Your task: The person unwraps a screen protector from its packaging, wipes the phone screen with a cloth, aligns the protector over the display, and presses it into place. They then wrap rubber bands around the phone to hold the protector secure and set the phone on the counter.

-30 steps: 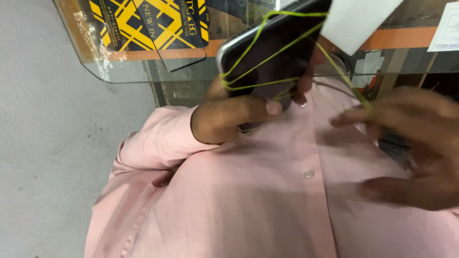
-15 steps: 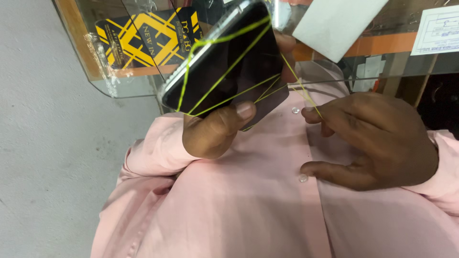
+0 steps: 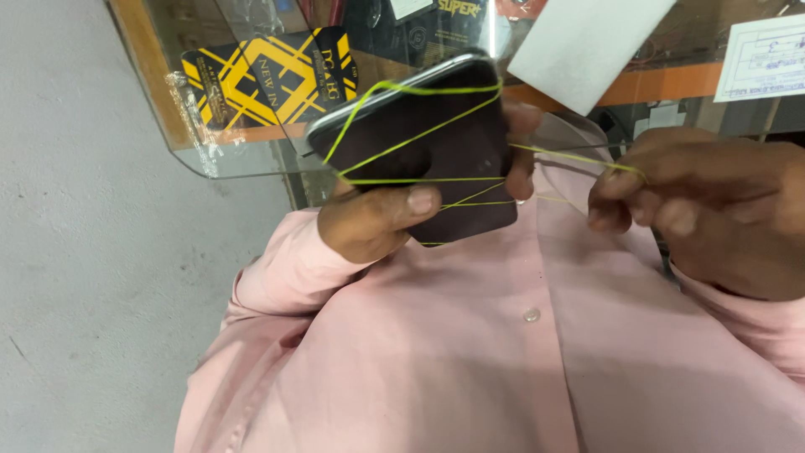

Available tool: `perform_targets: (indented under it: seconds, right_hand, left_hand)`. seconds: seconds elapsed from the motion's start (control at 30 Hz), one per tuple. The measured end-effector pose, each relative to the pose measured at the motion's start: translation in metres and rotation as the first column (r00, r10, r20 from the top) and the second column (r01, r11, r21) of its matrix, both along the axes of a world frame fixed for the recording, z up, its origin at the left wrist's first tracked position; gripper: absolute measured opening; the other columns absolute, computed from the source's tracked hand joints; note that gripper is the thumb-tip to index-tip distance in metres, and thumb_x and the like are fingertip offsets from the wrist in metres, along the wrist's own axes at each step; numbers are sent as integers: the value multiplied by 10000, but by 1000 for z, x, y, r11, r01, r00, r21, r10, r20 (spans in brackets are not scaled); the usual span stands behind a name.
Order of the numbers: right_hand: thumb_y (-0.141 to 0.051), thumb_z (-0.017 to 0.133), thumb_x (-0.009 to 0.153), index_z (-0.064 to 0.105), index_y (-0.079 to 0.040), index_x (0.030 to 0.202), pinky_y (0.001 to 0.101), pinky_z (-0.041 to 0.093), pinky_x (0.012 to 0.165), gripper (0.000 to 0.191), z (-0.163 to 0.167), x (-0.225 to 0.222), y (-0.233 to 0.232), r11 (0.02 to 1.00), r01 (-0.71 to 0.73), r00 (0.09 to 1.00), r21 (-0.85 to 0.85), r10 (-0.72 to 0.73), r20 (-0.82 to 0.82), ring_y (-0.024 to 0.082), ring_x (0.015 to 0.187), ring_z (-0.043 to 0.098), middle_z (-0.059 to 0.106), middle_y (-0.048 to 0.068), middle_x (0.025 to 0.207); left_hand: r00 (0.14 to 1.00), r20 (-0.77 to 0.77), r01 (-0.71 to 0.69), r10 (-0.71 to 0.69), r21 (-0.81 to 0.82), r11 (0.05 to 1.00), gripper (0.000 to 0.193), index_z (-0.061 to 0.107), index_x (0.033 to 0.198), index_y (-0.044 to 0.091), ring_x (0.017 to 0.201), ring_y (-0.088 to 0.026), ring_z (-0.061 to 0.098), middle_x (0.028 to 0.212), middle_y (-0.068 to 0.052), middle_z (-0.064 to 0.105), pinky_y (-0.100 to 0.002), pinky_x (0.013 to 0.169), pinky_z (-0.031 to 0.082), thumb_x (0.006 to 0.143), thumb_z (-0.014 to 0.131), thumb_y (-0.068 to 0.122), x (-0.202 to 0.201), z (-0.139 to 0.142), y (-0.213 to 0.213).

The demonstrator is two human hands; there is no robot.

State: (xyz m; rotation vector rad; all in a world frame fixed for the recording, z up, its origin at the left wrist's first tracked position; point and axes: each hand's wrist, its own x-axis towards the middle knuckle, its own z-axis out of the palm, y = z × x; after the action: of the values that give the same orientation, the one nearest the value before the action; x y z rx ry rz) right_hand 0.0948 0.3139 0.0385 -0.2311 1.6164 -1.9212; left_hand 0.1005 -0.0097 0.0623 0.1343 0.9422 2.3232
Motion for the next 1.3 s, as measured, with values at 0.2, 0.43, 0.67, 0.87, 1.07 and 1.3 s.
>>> perform_targets:
  seconds: [0.2,0.43,0.67,0.87,1.07,1.3]
  right_hand:
    - [-278,610,1108,655,110,1166,449,526,838,394,-32,9,23,993,67,977,-102,-44,210,301,893,649,630,180,889]
    - [-346,543,1138,681,55,995,401,445,662,447,-64,24,52,976,186,963,-113,-158,218,234,701,463,494,89,752]
    - [-268,576,1025,766,-54,1004,332,474,612,287,-125,32,107,974,98,990,-203,-76,117,207,685,542,602,53,735]
    - [-24,611,1065,685,-107,1127,264,511,646,127,-38,48,53,980,100,992,175,-84,-99,181,757,599,684,97,984]
    - [-508,856,755,591,39,1234,330,597,807,774,36,17,-9,877,-163,621,453,448,-643,220,981,705,668,192,1206]
    - [-523,772,874,603,123,1230,434,589,867,756,38,14,-55,859,-5,345,512,482,-805,337,1079,683,660,218,1161]
  left_hand:
    - [1000,6,-10,10,16,1000,680,415,1548,-71,1115,-229,608,1325,-167,579,-369,1015,485,1029,692,269,-1,-8,2]
    - [999,-2,41,-41,40,998,675,428,1540,-50,1090,-221,609,1307,-153,592,-361,993,489,1015,723,254,2,-10,2]
    - [999,8,38,-38,88,995,685,412,1553,3,1056,-206,603,1375,-128,566,-352,960,489,989,734,222,9,-18,6]
    - [996,-93,-11,9,-22,1000,609,437,1506,-12,1066,-186,585,1317,-113,571,-329,960,475,1029,691,267,7,-12,3]
    - [965,-239,-143,106,-141,980,579,437,1485,9,1083,-167,565,1330,-91,551,-312,962,468,1056,646,337,1,-2,6]
    - [865,-473,-312,164,-254,916,558,438,1461,33,1103,-145,542,1344,-66,528,-293,963,460,1088,593,419,-6,8,16]
